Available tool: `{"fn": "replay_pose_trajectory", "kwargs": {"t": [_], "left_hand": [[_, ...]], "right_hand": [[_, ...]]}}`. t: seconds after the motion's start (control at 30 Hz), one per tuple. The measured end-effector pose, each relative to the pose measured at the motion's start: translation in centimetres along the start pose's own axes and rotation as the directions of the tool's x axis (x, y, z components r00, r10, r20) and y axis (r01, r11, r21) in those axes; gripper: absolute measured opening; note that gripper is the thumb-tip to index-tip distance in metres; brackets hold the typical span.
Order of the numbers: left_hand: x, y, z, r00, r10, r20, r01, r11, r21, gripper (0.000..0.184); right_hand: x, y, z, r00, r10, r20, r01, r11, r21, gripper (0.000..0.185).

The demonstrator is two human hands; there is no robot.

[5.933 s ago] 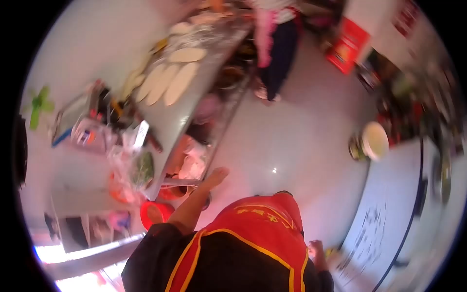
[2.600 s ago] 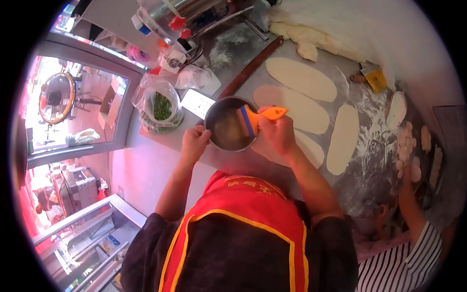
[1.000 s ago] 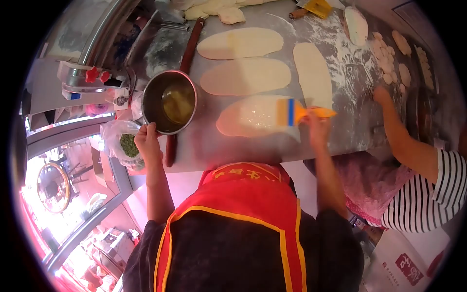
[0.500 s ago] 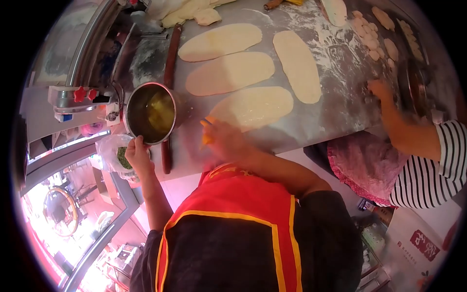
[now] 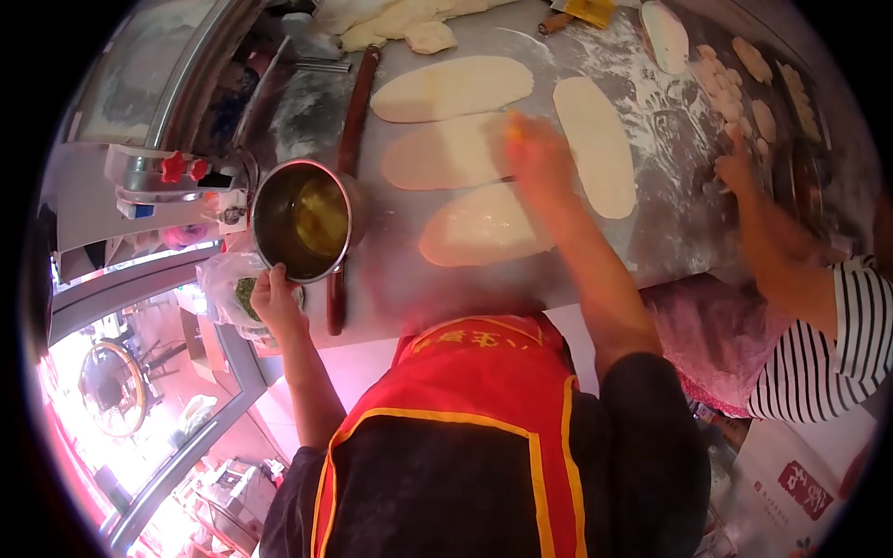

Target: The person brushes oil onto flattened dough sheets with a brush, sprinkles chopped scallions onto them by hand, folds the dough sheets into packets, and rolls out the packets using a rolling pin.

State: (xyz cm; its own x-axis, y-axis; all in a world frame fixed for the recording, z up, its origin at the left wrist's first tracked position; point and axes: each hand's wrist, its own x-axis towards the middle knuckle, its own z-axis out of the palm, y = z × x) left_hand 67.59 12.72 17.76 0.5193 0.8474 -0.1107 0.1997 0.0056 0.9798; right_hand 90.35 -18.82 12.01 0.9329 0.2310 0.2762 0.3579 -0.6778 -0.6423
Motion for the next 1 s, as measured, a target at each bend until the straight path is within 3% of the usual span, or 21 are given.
{"fn": "replay_pose_trajectory", "kwargs": {"t": [0.03,0.07,0.1,0.13,0.17,0.2,0.3,0.37,0.4,0.43,0.47,0.5,0.57,0.6,0.63,0.8,0.87,0.93,1.0], "left_hand": [[0.1,0.1,-0.2,1.000,-0.002,-0.012,0.002,1.000,0.010,0.029],[0.2,0.2,-0.4,1.000,-0.003,-0.021,0.003,1.000,0.021,0.030],[0.4,0.4,-0.5,1.000,0.002,-0.029,-0.002,1.000,0.006,0.030],[0.4,0.5,-0.5,0.999,0.004,-0.040,-0.005,1.000,-0.012,0.030],[0.3,0.6,-0.6,0.999,0.004,-0.053,-0.005,1.000,-0.029,0.030],[0.3,0.5,-0.9,0.999,0.006,-0.053,-0.007,0.999,-0.032,0.029],[0.4,0.5,-1.6,0.998,0.012,-0.057,-0.014,0.999,-0.033,0.028],[0.3,0.6,-1.7,0.998,0.012,-0.065,-0.014,1.000,-0.027,0.028],[0.2,0.5,-1.8,0.998,0.014,-0.065,-0.015,1.000,-0.026,0.028],[0.2,0.3,-1.8,0.998,0.014,-0.064,-0.016,1.000,-0.025,0.028],[0.2,0.1,-1.9,0.998,0.014,-0.064,-0.015,1.000,-0.025,0.028],[0.2,0.1,-2.0,0.998,0.013,-0.058,-0.014,1.000,-0.025,0.028],[0.2,0.1,-2.0,0.999,0.012,-0.051,-0.014,1.000,-0.024,0.028],[0.1,0.1,-1.9,0.998,0.005,-0.056,-0.006,1.000,-0.009,0.028],[0.0,0.2,-1.7,0.998,0.000,-0.058,0.000,1.000,0.005,0.029],[0.0,-0.1,-1.0,0.999,-0.013,-0.049,0.013,1.000,-0.015,0.026],[-0.1,-0.1,-0.9,0.999,-0.004,-0.046,0.006,0.999,0.037,0.024],[-0.5,0.4,-0.5,0.997,-0.030,-0.075,0.032,0.999,0.023,0.022],[-0.4,0.6,-0.3,0.996,-0.044,-0.082,0.045,0.999,0.008,0.021]], "right_hand": [[0.6,-1.7,2.5,0.976,-0.215,-0.014,0.207,0.955,-0.213,0.021],[0.7,-4.0,5.0,0.964,-0.257,0.070,0.266,0.939,-0.219,0.017],[0.3,-4.8,8.2,0.966,-0.232,0.118,0.234,0.972,-0.006,0.014],[-0.2,-6.6,10.5,0.913,-0.391,0.117,0.407,0.895,-0.184,0.013],[-0.4,-8.8,10.9,0.883,-0.454,0.116,0.465,0.879,-0.099,0.028],[-0.7,-10.6,11.8,0.925,-0.307,0.224,0.321,0.947,-0.027,0.024],[-0.3,-12.1,11.7,0.954,-0.290,0.082,0.250,0.912,0.324,0.014],[1.0,-11.4,10.1,0.980,0.127,0.152,-0.168,0.938,0.304,0.016],[1.5,-8.8,8.7,0.976,0.164,0.143,-0.201,0.934,0.297,0.022],[1.3,-1.9,11.1,0.944,0.262,0.199,-0.328,0.696,0.640,0.022],[1.7,-1.1,7.0,0.886,0.411,0.215,-0.450,0.652,0.610,0.024],[2.0,2.9,4.8,0.831,0.521,0.197,-0.546,0.692,0.473,0.025],[2.0,8.3,0.1,0.755,0.648,0.100,-0.569,0.571,0.592,0.021],[1.7,9.8,-1.6,0.780,0.623,0.058,-0.455,0.501,0.736,0.019],[1.6,11.3,-3.2,0.814,0.578,-0.050,-0.429,0.658,0.619,0.018],[5.4,7.5,-3.1,0.900,0.432,-0.048,-0.276,0.654,0.704,0.015],[8.6,4.5,-0.2,0.968,0.235,-0.083,-0.209,0.948,0.241,0.021],[10.9,0.2,2.7,0.998,-0.059,0.023,0.060,0.996,-0.069,0.021],[12.3,-2.3,8.9,0.966,-0.258,0.014,0.254,0.941,-0.221,0.019]]}}
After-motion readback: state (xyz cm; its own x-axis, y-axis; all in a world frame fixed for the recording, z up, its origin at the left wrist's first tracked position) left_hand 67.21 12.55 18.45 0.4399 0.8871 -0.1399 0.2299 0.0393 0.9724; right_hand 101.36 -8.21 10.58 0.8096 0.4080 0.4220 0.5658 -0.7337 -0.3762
